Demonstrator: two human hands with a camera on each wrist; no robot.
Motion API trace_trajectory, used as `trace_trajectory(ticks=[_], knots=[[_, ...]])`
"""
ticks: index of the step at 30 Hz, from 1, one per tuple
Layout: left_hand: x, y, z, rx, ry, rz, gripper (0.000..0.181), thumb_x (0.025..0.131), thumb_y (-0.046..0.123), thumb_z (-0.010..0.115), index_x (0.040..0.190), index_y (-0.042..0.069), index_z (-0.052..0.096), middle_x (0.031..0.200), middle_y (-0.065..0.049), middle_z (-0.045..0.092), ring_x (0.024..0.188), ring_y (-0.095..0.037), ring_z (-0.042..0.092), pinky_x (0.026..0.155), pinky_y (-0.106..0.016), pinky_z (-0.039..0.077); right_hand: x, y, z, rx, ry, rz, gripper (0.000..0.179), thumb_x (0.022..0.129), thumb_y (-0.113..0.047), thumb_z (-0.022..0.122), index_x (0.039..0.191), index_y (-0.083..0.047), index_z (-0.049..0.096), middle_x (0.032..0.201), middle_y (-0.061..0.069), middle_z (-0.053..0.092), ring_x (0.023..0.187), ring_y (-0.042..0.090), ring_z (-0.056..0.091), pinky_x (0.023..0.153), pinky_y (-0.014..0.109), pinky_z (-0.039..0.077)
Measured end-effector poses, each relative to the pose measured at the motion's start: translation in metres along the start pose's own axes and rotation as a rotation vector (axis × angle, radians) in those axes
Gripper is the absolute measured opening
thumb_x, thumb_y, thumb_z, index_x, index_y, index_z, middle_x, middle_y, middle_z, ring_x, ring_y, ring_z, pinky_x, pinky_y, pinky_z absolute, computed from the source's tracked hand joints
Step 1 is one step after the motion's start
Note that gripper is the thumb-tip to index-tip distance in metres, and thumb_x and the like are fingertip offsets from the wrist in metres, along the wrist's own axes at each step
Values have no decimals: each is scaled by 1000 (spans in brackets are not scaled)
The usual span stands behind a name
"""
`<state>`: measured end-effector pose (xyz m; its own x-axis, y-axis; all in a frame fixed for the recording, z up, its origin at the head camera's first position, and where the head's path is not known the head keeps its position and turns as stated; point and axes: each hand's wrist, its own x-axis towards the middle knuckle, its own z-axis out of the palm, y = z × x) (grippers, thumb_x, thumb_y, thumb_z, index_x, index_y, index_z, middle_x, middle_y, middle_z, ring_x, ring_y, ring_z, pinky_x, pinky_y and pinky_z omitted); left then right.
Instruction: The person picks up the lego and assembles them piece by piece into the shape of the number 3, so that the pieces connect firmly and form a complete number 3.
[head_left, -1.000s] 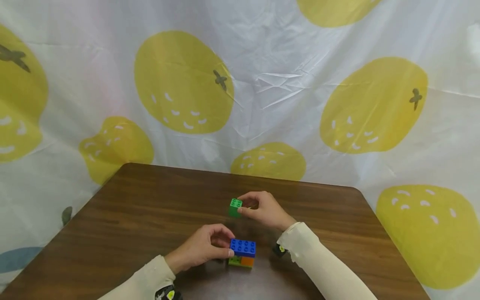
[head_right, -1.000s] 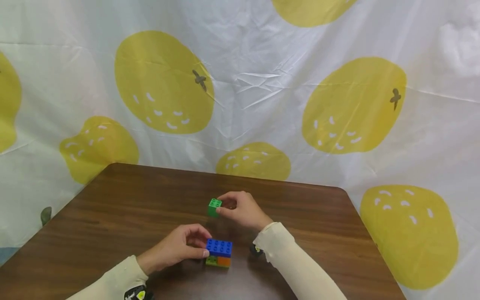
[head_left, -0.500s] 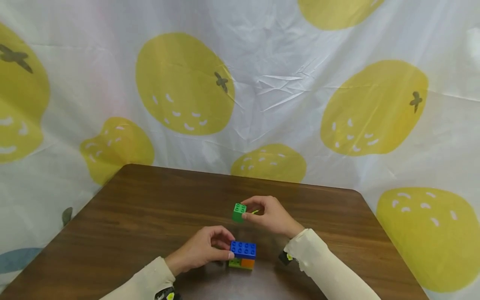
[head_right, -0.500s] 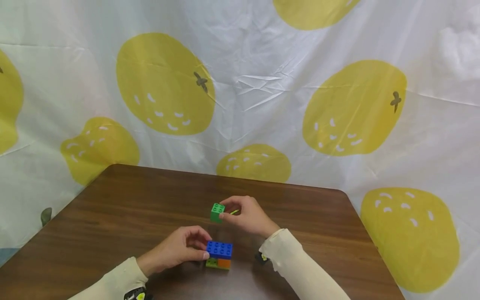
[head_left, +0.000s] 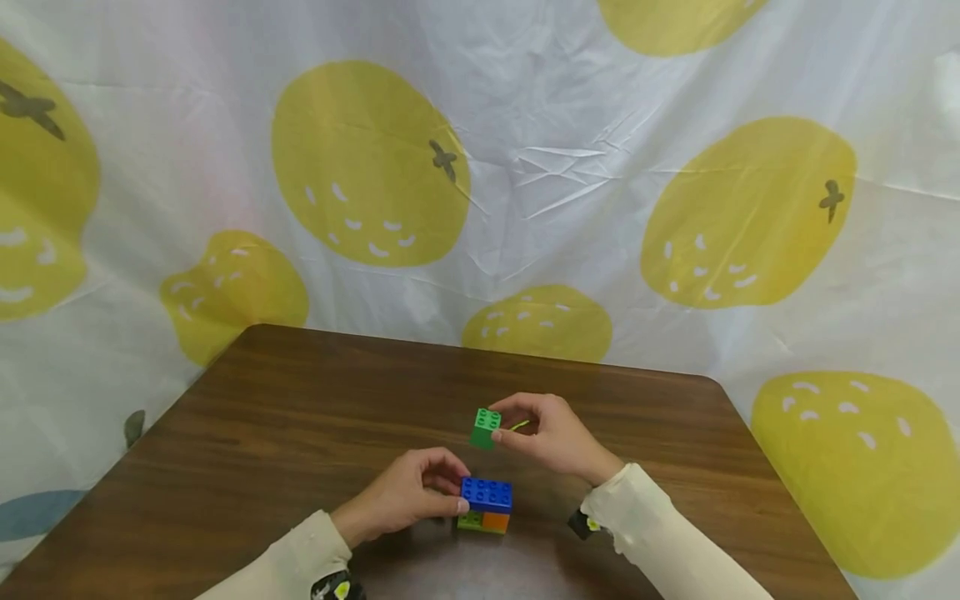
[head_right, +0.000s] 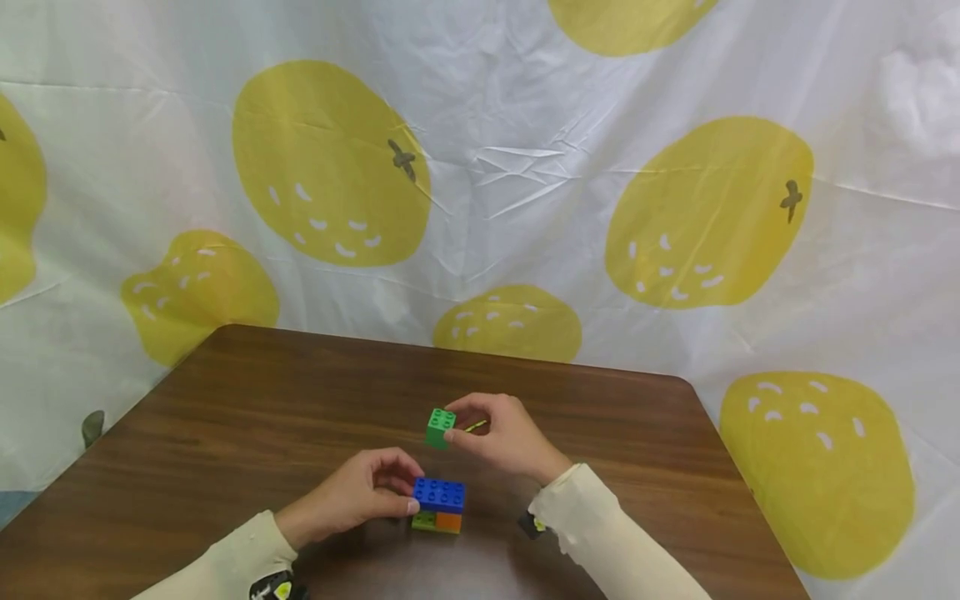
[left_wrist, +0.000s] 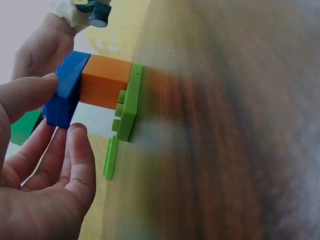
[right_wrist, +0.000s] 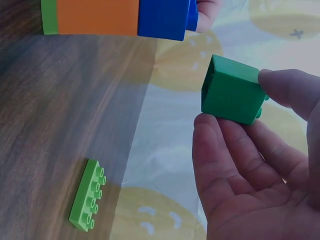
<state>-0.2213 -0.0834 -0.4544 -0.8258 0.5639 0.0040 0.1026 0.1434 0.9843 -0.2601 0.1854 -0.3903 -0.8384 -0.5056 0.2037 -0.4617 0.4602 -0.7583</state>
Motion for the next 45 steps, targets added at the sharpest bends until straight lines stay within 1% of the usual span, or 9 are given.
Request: trace_trajectory(ticks=[8, 13, 16, 23, 30, 35, 41, 45], knots=[[1, 0, 1, 7, 7, 4, 35, 90, 16, 85, 119, 5, 69, 113, -8, 73, 101, -20, 70, 80, -30, 61, -14, -1, -4, 23, -6, 24, 37, 96, -26, 80, 129, -13, 72, 109, 2, 79, 98, 22, 76, 79, 32, 63], [1, 0, 1, 7, 5, 5, 35, 90, 15, 85, 119, 3, 69, 113, -8, 72, 101, -20, 70, 82, -28, 62, -22, 0, -5, 31, -8, 9, 36, 96, -25, 79, 129, -12, 72, 109, 4, 80, 95, 19, 77, 81, 30, 63], [0, 0, 1, 10, 3, 10, 36, 90, 15, 85, 119, 3, 69, 113, -8, 73, 102, -21, 70, 84, -28, 62, -26, -1, -6, 23, -1, 1, 36, 96, -24, 80, 129, -11, 72, 106, 4, 80, 92, 17, 77, 81, 29, 63], [0, 0, 0, 2, -2, 5, 35, 90, 16, 85, 119, 3, 68, 112, -9, 73, 102, -21, 70, 83, -28, 62, -33, -4, -4, -37, 7, -1, 36, 95, -27, 81, 127, -13, 73, 102, -1, 80, 92, 11, 75, 82, 27, 62], [0, 0, 0, 2, -5, 10, 36, 91, 16, 85, 119, 3, 68, 112, -9, 73, 102, -21, 70, 83, -28, 62, -40, -8, -3, -20, -10, -11, 35, 96, -28, 80, 128, -14, 72, 102, -2, 79, 92, 12, 75, 83, 30, 63], [0, 0, 0, 4, -4, 14, 36, 91, 16, 85, 120, 3, 68, 113, -9, 73, 102, -21, 71, 83, -28, 62, -44, -10, -3, -23, -3, -22, 35, 96, -28, 80, 127, -13, 73, 102, -1, 79, 91, 12, 75, 82, 31, 63], [0, 1, 1, 13, -7, 22, 35, 90, 16, 85, 119, 3, 68, 112, -10, 73, 101, -21, 71, 81, -26, 61, -51, -10, -1, -5, -13, 0, 35, 96, -27, 80, 127, -12, 73, 103, 0, 80, 91, 12, 75, 81, 28, 62], [0, 2, 1, 20, -2, 17, 35, 90, 16, 85, 118, 4, 69, 112, -9, 73, 101, -21, 71, 81, -27, 61, -53, -8, 0, 8, -22, 10, 34, 96, -28, 80, 126, -13, 73, 104, 1, 80, 92, 14, 76, 82, 29, 62]])
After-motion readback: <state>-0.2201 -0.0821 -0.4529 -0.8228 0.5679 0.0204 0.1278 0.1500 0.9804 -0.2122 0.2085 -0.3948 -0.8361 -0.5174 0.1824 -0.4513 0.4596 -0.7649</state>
